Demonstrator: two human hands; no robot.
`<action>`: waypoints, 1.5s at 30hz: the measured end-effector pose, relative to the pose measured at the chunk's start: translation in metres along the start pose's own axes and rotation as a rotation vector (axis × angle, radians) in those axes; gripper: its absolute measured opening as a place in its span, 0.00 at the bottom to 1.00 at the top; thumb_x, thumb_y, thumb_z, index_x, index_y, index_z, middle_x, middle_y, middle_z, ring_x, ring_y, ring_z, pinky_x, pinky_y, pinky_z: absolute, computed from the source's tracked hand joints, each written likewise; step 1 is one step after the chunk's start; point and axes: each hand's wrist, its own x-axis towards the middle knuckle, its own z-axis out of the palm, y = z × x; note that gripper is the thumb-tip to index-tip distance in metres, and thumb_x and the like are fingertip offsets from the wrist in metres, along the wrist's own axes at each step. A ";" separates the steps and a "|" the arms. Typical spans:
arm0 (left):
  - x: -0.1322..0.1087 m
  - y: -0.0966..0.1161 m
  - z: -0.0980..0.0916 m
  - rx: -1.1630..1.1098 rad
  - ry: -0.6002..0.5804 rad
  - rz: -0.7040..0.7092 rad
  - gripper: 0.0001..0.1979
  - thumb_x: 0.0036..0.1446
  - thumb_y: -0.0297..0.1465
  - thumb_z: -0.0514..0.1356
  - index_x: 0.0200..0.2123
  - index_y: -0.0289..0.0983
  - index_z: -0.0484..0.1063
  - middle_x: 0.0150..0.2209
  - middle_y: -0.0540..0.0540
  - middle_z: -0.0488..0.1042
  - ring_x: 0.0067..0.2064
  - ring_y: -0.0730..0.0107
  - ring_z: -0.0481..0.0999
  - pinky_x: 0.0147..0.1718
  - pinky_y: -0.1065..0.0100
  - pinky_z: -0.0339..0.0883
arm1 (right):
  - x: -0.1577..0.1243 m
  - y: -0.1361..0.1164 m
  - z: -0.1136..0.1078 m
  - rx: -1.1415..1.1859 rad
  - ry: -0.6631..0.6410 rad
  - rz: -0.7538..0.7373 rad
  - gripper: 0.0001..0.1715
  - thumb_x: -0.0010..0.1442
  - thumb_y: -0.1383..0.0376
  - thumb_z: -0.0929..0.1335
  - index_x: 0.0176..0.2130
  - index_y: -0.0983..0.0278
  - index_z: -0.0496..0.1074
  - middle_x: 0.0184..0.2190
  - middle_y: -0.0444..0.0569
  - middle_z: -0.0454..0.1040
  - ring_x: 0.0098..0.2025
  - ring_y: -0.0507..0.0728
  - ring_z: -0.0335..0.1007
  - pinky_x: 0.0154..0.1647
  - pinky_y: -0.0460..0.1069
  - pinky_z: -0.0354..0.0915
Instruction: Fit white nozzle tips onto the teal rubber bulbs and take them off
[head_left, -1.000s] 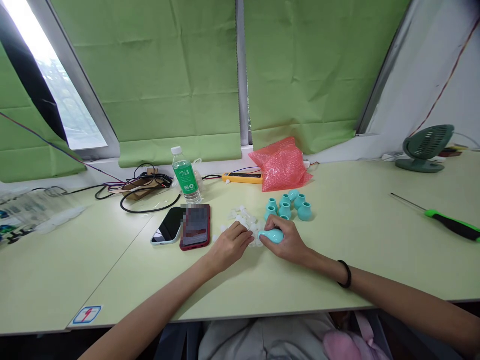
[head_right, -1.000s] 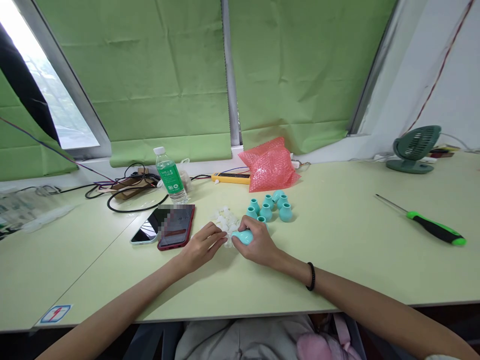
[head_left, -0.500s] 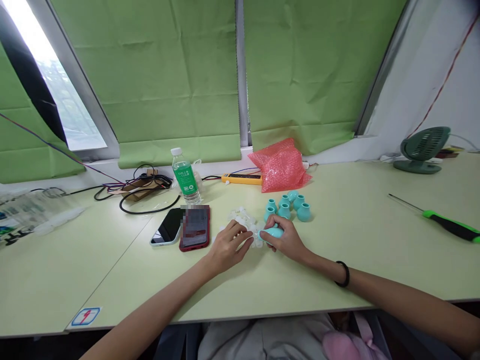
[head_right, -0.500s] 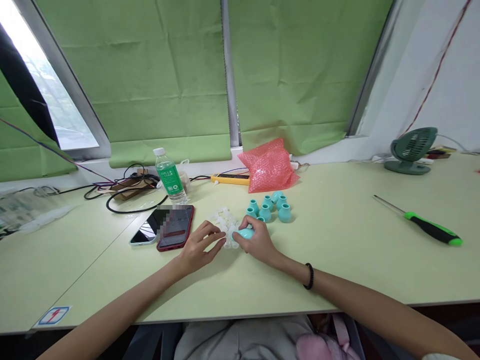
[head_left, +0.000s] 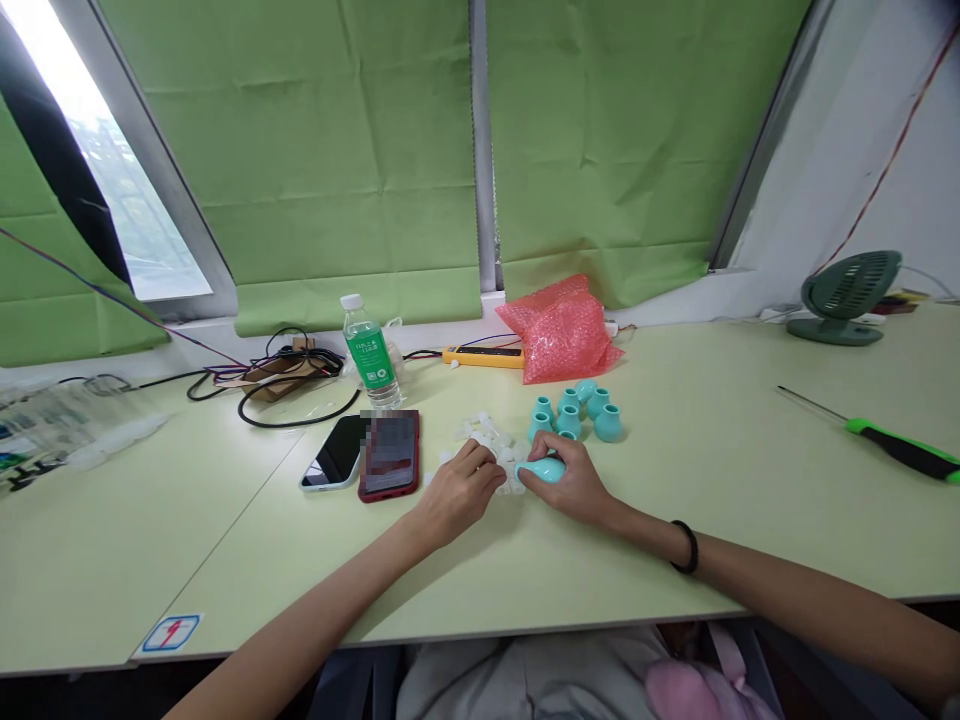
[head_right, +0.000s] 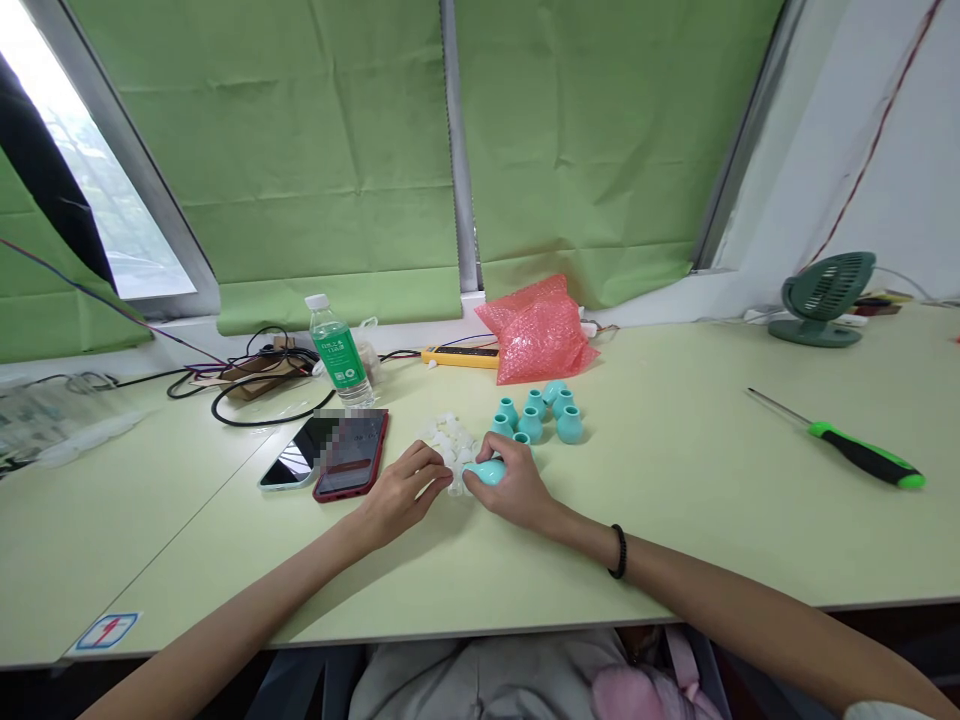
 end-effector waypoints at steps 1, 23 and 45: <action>0.000 0.001 0.001 0.007 -0.011 -0.013 0.07 0.54 0.26 0.47 0.28 0.33 0.64 0.27 0.45 0.65 0.32 0.70 0.61 0.28 0.71 0.61 | 0.000 0.000 0.000 -0.003 -0.004 -0.008 0.11 0.42 0.68 0.64 0.21 0.64 0.53 0.19 0.41 0.57 0.23 0.49 0.55 0.24 0.45 0.55; 0.006 -0.017 -0.012 -0.784 -0.046 -0.604 0.09 0.54 0.35 0.47 0.29 0.35 0.60 0.22 0.50 0.58 0.26 0.74 0.57 0.25 0.71 0.55 | 0.006 0.009 -0.005 0.151 0.086 -0.124 0.10 0.43 0.70 0.66 0.23 0.64 0.56 0.22 0.43 0.60 0.25 0.51 0.58 0.26 0.47 0.58; -0.002 0.009 -0.012 -0.244 -0.169 -0.144 0.12 0.46 0.30 0.53 0.36 0.34 0.62 0.31 0.46 0.65 0.35 0.67 0.63 0.31 0.68 0.59 | -0.006 -0.012 -0.001 0.237 -0.191 -0.035 0.04 0.50 0.65 0.63 0.30 0.64 0.61 0.27 0.45 0.63 0.30 0.51 0.62 0.30 0.45 0.60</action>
